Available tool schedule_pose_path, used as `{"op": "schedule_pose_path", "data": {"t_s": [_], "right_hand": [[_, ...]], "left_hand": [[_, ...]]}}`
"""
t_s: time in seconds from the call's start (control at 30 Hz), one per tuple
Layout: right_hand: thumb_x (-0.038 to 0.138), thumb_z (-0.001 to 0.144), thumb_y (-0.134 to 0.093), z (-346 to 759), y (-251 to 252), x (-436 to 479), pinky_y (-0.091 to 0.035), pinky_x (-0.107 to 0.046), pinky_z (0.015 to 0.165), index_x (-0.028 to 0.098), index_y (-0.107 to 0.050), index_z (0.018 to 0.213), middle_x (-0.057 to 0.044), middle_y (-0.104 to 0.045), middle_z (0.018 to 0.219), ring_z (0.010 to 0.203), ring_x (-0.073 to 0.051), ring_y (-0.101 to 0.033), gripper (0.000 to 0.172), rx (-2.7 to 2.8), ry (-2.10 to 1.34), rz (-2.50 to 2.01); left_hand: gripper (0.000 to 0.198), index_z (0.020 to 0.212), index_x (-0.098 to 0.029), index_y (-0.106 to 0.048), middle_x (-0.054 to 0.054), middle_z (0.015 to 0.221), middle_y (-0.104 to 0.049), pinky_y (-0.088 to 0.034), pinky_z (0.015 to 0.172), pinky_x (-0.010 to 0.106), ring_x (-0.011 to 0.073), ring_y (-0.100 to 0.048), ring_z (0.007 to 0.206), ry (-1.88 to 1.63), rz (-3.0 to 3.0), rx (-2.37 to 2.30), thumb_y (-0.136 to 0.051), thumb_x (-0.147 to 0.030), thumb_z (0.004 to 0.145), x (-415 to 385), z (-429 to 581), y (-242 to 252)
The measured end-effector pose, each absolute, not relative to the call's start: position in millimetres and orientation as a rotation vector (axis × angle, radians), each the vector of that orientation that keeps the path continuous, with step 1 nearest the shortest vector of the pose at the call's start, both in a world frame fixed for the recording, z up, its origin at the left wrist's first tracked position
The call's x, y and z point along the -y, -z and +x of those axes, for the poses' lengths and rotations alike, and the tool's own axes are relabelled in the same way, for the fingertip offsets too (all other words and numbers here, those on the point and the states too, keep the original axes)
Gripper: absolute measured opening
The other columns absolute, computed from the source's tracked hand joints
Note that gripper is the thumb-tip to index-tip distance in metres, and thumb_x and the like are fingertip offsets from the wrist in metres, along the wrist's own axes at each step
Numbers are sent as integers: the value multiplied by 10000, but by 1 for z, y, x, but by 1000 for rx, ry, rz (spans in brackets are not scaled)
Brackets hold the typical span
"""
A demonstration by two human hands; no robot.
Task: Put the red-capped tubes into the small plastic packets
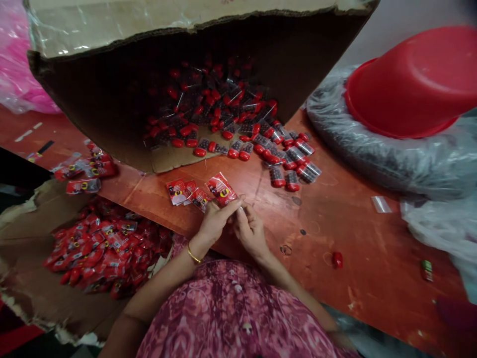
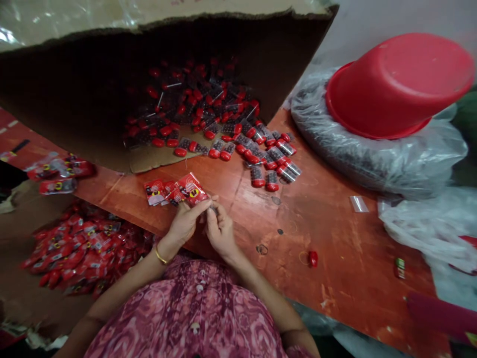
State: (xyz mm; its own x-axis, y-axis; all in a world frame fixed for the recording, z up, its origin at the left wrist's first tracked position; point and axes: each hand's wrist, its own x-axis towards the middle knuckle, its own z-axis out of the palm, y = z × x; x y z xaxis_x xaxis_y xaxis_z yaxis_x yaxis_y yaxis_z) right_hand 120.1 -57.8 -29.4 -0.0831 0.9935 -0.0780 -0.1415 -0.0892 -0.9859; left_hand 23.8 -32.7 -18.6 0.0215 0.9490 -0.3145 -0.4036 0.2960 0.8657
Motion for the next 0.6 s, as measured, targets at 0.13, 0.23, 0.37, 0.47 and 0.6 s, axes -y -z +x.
{"op": "schedule_pose_path", "data": {"t_s": [0.13, 0.23, 0.37, 0.47, 0.6], "right_hand": [[549, 849, -462, 124, 31, 56, -336, -207, 346, 212, -495, 969, 60, -536, 620, 325, -43, -323, 359, 1090, -1517, -1102], [552, 848, -468, 123, 35, 57, -375, -199, 399, 208, -513, 960, 34, -552, 655, 424, -65, -419, 364, 1159, -1403, -1170], [552, 844, -474, 117, 35, 58, -404, -200, 423, 211, -519, 941, 32, -532, 669, 470, -73, -453, 358, 1097, -1408, -1149], [561, 840, -469, 113, 32, 57, -338, -189, 350, 215, -502, 936, 80, -463, 590, 339, -37, -321, 360, 961, -1592, -1087], [579, 829, -470, 115, 32, 53, -330, -193, 342, 221, -494, 941, 85, -470, 593, 323, -33, -288, 376, 963, -1539, -1111]], "left_hand": [[298, 745, -139, -709, 10, 617, -650, -375, 455, 210, 84, -496, 484, -1178, 683, -1053, -721, -427, 669, 33, 20, 17], [360, 847, -147, -715, 42, 722, -697, -434, 539, 223, 120, -579, 595, -1265, 622, -1068, -689, -473, 695, 30, 18, 19], [336, 805, -137, -713, 17, 574, -642, -360, 409, 200, 95, -506, 463, -1182, 671, -1125, -703, -449, 679, 29, 22, 17], [344, 845, -142, -715, -43, 465, -531, -254, 311, 188, 57, -373, 343, -1095, 757, -1195, -707, -437, 670, 32, 25, 11], [383, 786, -139, -713, -67, 388, -404, -273, 316, 194, 67, -365, 335, -1062, 797, -1192, -675, -509, 693, 33, 24, 11]]}}
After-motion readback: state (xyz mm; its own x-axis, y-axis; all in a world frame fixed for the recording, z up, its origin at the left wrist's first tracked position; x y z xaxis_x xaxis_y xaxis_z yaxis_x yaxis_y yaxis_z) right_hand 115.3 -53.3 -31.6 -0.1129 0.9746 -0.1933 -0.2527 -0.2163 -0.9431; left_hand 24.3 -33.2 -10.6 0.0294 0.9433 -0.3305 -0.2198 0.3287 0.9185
